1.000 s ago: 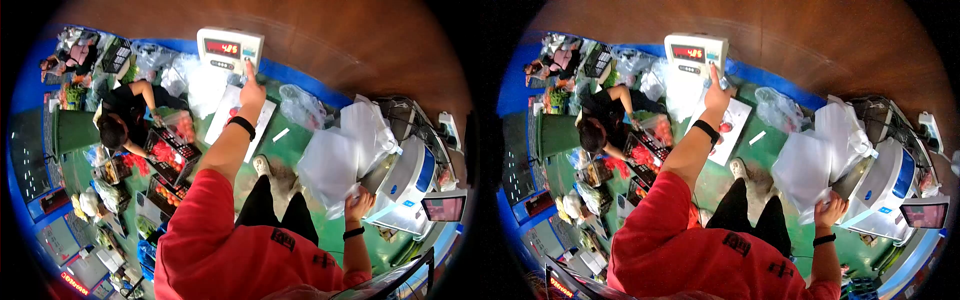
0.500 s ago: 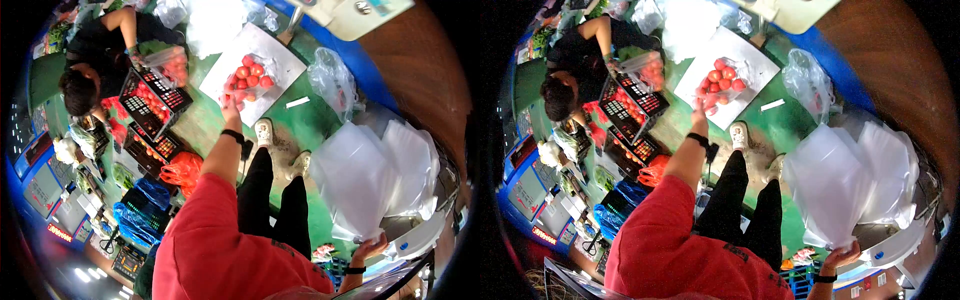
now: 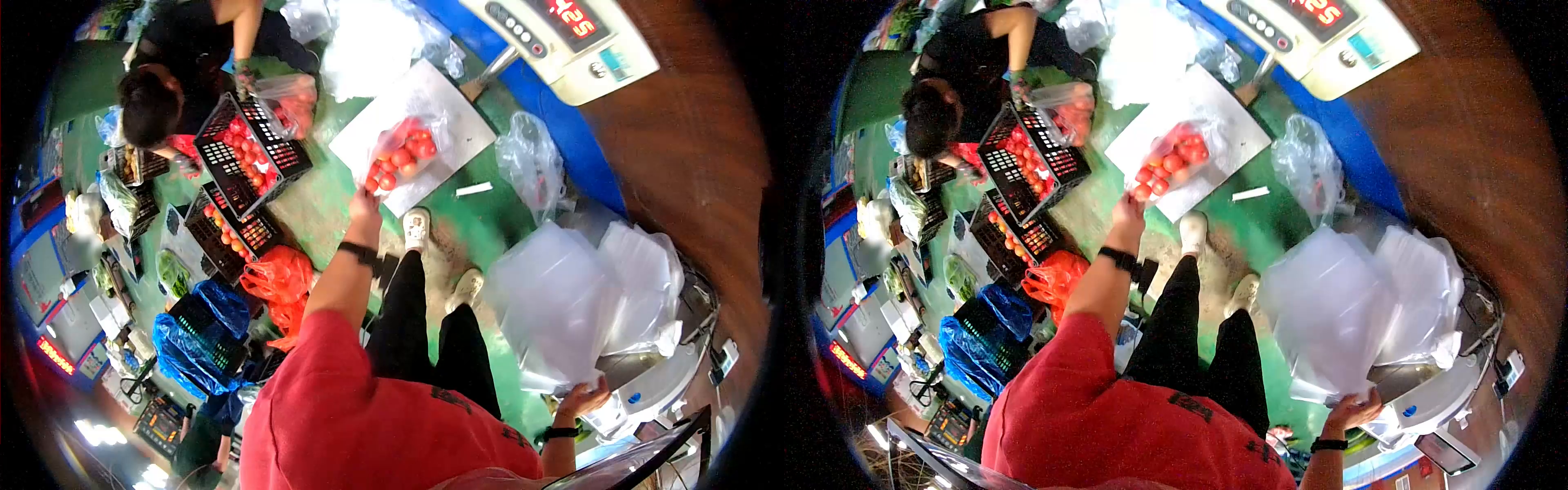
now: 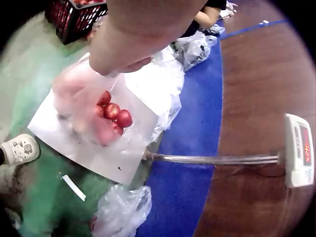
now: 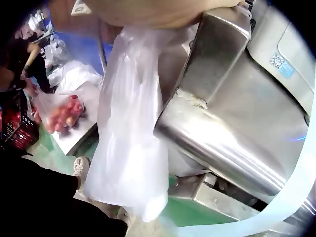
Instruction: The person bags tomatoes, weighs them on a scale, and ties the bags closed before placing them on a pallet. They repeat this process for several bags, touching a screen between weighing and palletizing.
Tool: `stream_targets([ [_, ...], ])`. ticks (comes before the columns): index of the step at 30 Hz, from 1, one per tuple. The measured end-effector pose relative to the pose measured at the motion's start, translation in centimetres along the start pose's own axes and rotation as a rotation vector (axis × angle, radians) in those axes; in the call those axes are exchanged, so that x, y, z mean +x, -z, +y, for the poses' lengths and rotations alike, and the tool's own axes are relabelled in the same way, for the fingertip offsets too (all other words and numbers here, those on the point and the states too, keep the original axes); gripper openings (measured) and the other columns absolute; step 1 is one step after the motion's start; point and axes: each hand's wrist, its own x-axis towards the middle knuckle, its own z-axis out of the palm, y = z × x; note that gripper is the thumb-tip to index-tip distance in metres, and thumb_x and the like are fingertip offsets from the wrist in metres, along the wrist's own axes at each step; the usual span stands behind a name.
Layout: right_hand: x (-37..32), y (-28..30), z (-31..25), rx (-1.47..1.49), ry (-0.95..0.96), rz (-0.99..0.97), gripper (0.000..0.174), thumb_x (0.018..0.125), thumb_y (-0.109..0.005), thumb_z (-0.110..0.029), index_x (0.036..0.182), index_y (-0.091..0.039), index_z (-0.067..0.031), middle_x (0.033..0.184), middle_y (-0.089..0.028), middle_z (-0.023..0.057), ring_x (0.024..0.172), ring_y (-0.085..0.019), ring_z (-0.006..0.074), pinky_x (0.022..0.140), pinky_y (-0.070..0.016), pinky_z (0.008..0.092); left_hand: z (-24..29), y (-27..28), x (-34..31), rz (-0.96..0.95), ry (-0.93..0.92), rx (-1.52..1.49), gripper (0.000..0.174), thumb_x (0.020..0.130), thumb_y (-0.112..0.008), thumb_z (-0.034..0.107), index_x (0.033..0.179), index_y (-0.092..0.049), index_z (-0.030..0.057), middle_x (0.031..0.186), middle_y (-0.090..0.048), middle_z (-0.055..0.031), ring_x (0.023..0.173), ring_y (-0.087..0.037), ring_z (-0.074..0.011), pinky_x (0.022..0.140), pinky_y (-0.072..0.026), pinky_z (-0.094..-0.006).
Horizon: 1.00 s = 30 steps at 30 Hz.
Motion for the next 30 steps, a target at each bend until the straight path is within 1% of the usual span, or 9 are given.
stream_targets([
  [7, 0.2, -0.7, 0.4, 0.032, 0.048, 0.037, 0.031, 0.071, -0.051, -0.026, 0.096, -0.05, -0.0077, 0.094, -0.054, 0.0098, 0.093, -0.047, 0.0301, 0.089, -0.0293, 0.0454, 1.5, 1.3, -15.0, -0.259, -0.188, 0.116, 0.013, 0.086, -0.041, 0.018, 0.088, -0.05, 0.0084, 0.08, -0.055, -0.006, 0.079, -0.052, -0.0189, 0.077, -0.0396, -0.0295],
  [12, 0.6, 0.5, -0.3, 0.25, 0.131, 0.167, 0.042, 0.073, -0.056, -0.02, 0.111, -0.045, -0.0049, 0.116, -0.043, 0.0143, 0.104, -0.043, 0.0301, 0.091, -0.028, 0.0452, 1.9, 5.2, -29.1, -0.382, -0.356, 0.32, 0.011, 0.077, -0.047, 0.009, 0.087, -0.05, 0.0062, 0.07, -0.051, -0.0001, 0.056, -0.042, -0.0087, 0.05, -0.0313, -0.0216],
  [15, 1.9, 3.6, -3.4, 0.826, 0.319, 0.191, 0.052, 0.071, -0.059, -0.018, 0.116, -0.04, -0.0014, 0.12, -0.039, 0.0177, 0.11, -0.038, 0.032, 0.095, -0.0259, 0.0439, 2.8, 8.7, -39.7, -0.499, -0.363, 0.271, 0.008, 0.073, -0.052, 0.011, 0.076, -0.051, 0.0039, 0.071, -0.051, -0.0026, 0.061, -0.043, -0.011, 0.057, -0.0346, -0.0227],
  [22, -3.8, 6.4, -14.6, 1.002, 0.929, -0.191, 0.082, 0.061, -0.071, -0.029, 0.127, -0.028, -0.0055, 0.127, -0.032, 0.0205, 0.118, -0.03, 0.0359, 0.1, -0.0177, 0.0459, 2.4, 17.8, -57.8, -0.726, -0.353, 0.268, 0.02, 0.077, -0.052, 0.016, 0.091, -0.051, 0.0016, 0.071, -0.047, -0.0002, 0.061, -0.041, -0.0096, 0.065, -0.0346, -0.0219],
  [24, -7.2, 5.7, -14.4, 0.404, 0.905, -0.341, 0.071, 0.062, -0.07, -0.032, 0.121, -0.038, -0.0093, 0.12, -0.043, 0.0208, 0.11, -0.04, 0.0372, 0.094, -0.0298, 0.0441, 1.8, 20.7, -60.8, -0.745, -0.387, 0.27, 0.02, 0.077, -0.053, 0.018, 0.089, -0.049, 0.0019, 0.064, -0.04, 0.0022, 0.056, -0.033, -0.0076, 0.064, -0.0309, -0.0198],
  [26, -7.4, -0.3, -11.6, 0.283, 0.83, -0.818, 0.045, 0.066, -0.063, -0.034, 0.1, -0.053, -0.0073, 0.098, -0.056, 0.0198, 0.093, -0.053, 0.0357, 0.079, -0.0409, 0.0436, 1.1, 24.0, -63.0, -0.782, -0.399, 0.293, 0.022, 0.077, -0.053, 0.02, 0.088, -0.049, 0.0017, 0.064, -0.04, 0.0026, 0.056, -0.034, -0.0073, 0.064, -0.0308, -0.0198],
  [28, -7.6, -7.4, -6.3, 0.452, 1.033, -0.766, 0.02, 0.072, -0.052, -0.022, 0.073, -0.058, -0.0025, 0.072, -0.06, 0.0174, 0.067, -0.057, 0.0357, 0.064, -0.0451, 0.0438, 0.2, 26.9, -65.3, -0.76, -0.432, 0.32, 0.026, 0.075, -0.051, 0.021, 0.09, -0.049, 0.0004, 0.063, -0.038, 0.0039, 0.055, -0.033, -0.007, 0.062, -0.0305, -0.0192],
  [29, -8.5, -5.9, -3.9, 0.883, 0.497, -1.294, 0.016, 0.072, -0.049, -0.013, 0.073, -0.059, -0.0002, 0.064, -0.06, 0.013, 0.059, -0.058, 0.0317, 0.06, -0.0452, 0.0429, -0.1, 28.3, -66.7, -0.828, -0.353, 0.309, 0.029, 0.074, -0.051, 0.021, 0.093, -0.049, -0.0007, 0.063, -0.038, 0.0037, 0.056, -0.034, -0.0071, 0.06, -0.0298, -0.019],
  [30, -9.2, -5.1, -2.1, 0.952, 0.531, -1.31, 0.026, 0.074, -0.048, -0.009, 0.096, -0.057, 0.0018, 0.08, -0.06, 0.0154, 0.073, -0.058, 0.0276, 0.067, -0.0453, 0.0383, -1.1, 29.9, -67.0, -0.87, -0.337, 0.349, 0.031, 0.074, -0.052, 0.021, 0.095, -0.048, -0.0007, 0.063, -0.038, 0.0039, 0.057, -0.034, -0.0071, 0.058, -0.0286, -0.0191],
])
